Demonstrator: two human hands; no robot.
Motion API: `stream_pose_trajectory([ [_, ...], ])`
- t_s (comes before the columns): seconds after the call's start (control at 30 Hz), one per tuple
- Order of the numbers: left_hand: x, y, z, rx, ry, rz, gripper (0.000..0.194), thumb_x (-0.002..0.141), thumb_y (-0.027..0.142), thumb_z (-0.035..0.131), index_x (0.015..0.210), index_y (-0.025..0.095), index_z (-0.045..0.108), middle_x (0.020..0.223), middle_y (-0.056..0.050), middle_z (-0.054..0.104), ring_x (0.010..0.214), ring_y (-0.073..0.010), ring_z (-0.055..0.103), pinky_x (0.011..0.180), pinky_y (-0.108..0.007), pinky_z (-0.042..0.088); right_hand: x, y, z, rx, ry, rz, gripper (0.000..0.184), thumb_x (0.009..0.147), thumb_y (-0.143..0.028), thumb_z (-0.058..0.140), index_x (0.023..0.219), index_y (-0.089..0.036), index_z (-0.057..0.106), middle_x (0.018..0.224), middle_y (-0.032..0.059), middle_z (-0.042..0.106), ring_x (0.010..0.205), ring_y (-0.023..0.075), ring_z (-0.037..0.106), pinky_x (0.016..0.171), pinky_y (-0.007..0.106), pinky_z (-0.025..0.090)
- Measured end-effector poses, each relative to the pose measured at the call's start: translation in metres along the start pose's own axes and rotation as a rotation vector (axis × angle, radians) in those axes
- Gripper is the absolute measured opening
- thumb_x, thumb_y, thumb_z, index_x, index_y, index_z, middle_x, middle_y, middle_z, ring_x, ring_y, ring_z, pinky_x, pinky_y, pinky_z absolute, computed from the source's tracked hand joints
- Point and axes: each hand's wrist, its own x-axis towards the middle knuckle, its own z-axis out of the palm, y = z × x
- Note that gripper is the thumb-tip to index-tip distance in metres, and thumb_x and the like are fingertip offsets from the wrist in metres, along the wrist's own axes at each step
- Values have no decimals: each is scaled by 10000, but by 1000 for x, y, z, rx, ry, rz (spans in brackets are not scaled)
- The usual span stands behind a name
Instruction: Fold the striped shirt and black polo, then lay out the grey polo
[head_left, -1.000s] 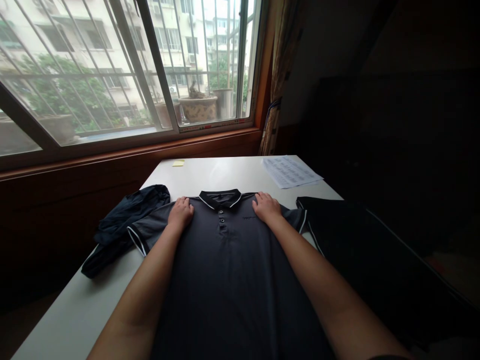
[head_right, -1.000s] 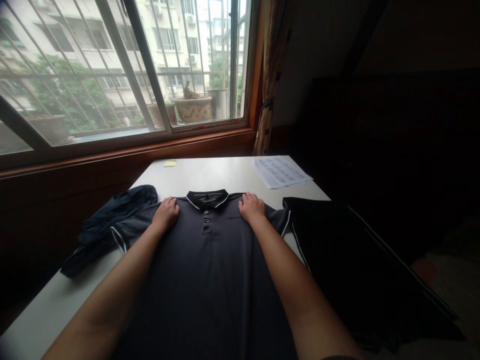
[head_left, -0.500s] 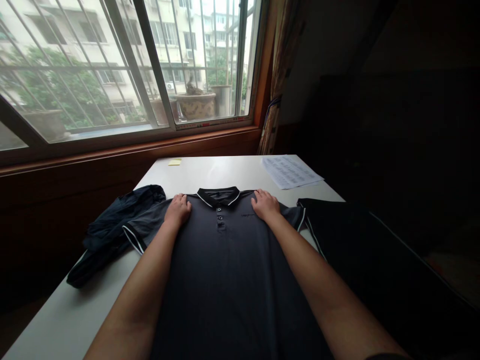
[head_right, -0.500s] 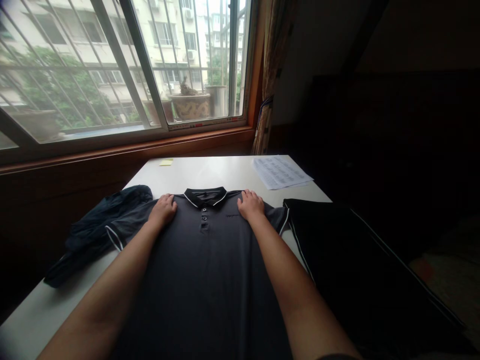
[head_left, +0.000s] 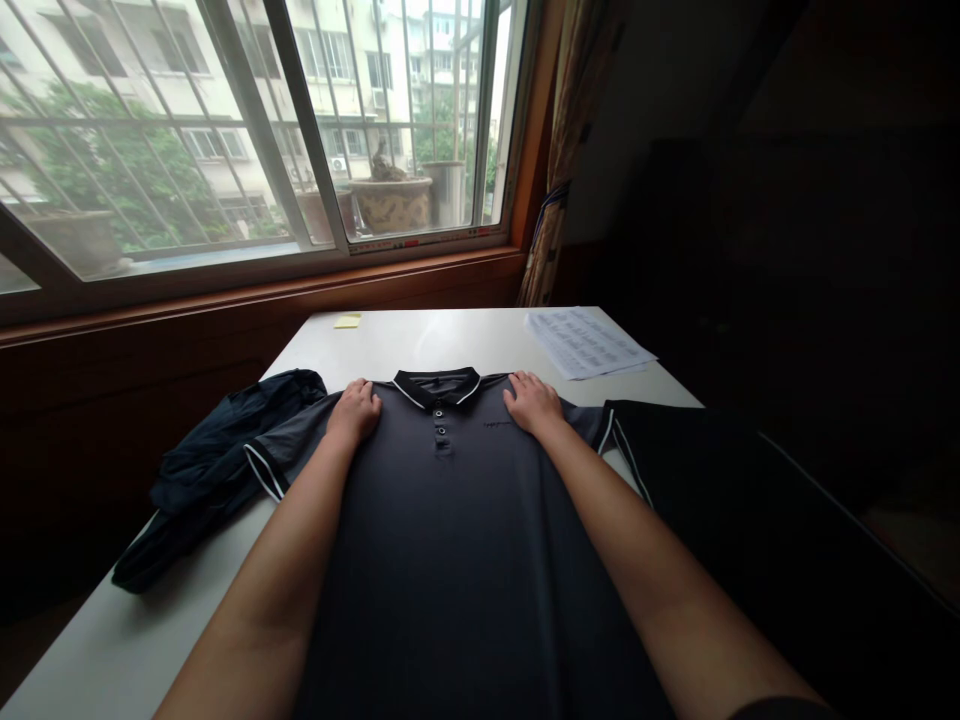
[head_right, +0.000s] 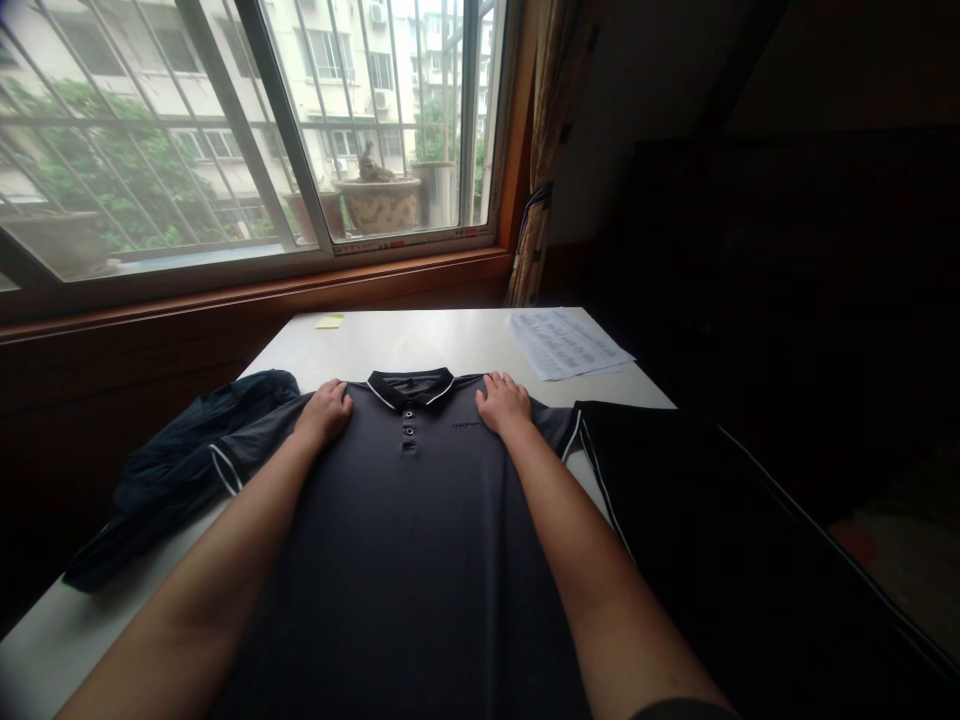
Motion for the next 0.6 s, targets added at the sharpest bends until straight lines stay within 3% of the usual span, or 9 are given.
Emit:
stream_pose_trajectory([
  [0.6, 22, 2, 1, -9, -13, -18, 474, 969, 270, 376, 1354, 73, 568, 1444, -179, 545, 1392, -270, 453, 1194, -370, 324, 25, 3, 4, -12, -45, 14, 592, 1009, -464, 289, 1521, -199, 423, 1608, 73, 384, 1478, 271, 290, 1188, 486, 226],
])
